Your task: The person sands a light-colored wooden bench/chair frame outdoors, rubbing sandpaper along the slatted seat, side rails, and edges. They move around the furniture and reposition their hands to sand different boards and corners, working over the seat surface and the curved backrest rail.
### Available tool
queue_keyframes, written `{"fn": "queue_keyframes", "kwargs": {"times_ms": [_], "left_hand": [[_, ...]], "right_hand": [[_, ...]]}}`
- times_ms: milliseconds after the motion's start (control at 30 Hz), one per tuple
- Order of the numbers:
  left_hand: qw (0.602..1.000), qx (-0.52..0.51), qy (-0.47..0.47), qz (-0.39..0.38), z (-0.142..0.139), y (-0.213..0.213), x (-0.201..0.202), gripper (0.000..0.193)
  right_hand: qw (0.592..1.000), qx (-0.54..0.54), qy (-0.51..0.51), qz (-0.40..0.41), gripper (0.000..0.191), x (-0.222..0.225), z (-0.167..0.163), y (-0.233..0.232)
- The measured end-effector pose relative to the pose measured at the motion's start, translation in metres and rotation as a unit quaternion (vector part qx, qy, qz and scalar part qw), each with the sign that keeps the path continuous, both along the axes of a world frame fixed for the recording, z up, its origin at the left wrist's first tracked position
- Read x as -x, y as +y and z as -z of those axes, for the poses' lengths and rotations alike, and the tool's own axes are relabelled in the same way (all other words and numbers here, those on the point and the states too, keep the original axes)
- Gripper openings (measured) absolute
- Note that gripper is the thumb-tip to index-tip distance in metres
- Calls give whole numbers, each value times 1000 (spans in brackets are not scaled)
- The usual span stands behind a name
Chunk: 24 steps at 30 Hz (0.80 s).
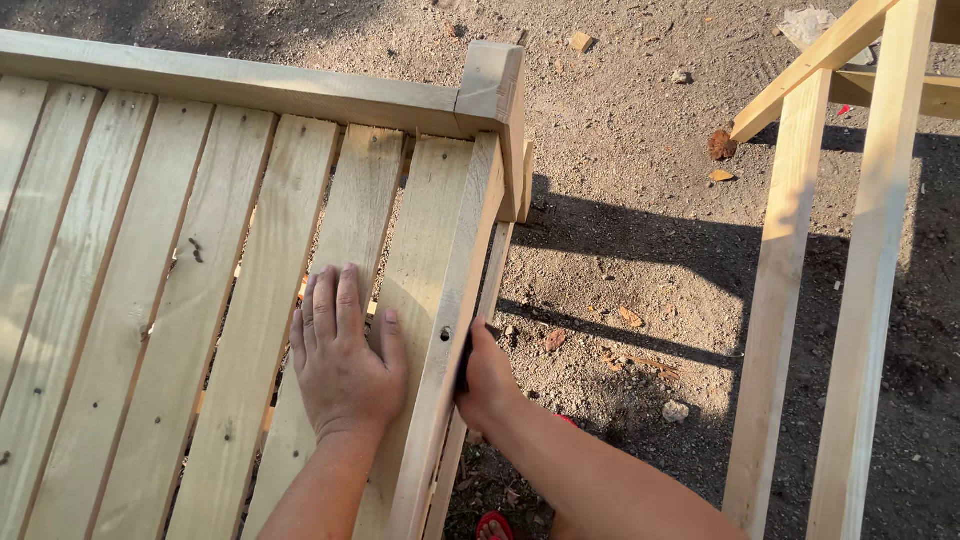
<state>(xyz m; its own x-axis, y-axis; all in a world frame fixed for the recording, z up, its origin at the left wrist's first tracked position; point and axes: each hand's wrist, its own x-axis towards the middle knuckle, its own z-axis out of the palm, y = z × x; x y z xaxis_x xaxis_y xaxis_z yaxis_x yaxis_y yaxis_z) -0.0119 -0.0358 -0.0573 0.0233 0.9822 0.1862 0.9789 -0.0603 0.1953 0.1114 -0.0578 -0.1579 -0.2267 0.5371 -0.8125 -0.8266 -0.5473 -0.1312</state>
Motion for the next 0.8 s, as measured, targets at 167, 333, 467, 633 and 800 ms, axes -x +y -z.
{"fn": "queue_keyframes", "kwargs": {"times_ms": [167,333,467,633,800], "left_hand": [[1000,-3,-5,0,0,1,-2,65],[1000,-7,0,-6,1,2,-2,64],[1000,-3,-8,-9,2,1,-2,65],[1000,-19,-10,-7,1,2,-5,65],[1000,-14,-18,-21,4,5,-5,65]], "right_hand": [[996,-71,-42,21,57,11,-13,-22],[999,22,-50,4,65,39,-22,-75],[994,-106,-31,20,67,-5,-21,24],[984,-144,-99,38,70,-6,-60,17],[755,-443,-483,-18,64,36,-55,-77]]}}
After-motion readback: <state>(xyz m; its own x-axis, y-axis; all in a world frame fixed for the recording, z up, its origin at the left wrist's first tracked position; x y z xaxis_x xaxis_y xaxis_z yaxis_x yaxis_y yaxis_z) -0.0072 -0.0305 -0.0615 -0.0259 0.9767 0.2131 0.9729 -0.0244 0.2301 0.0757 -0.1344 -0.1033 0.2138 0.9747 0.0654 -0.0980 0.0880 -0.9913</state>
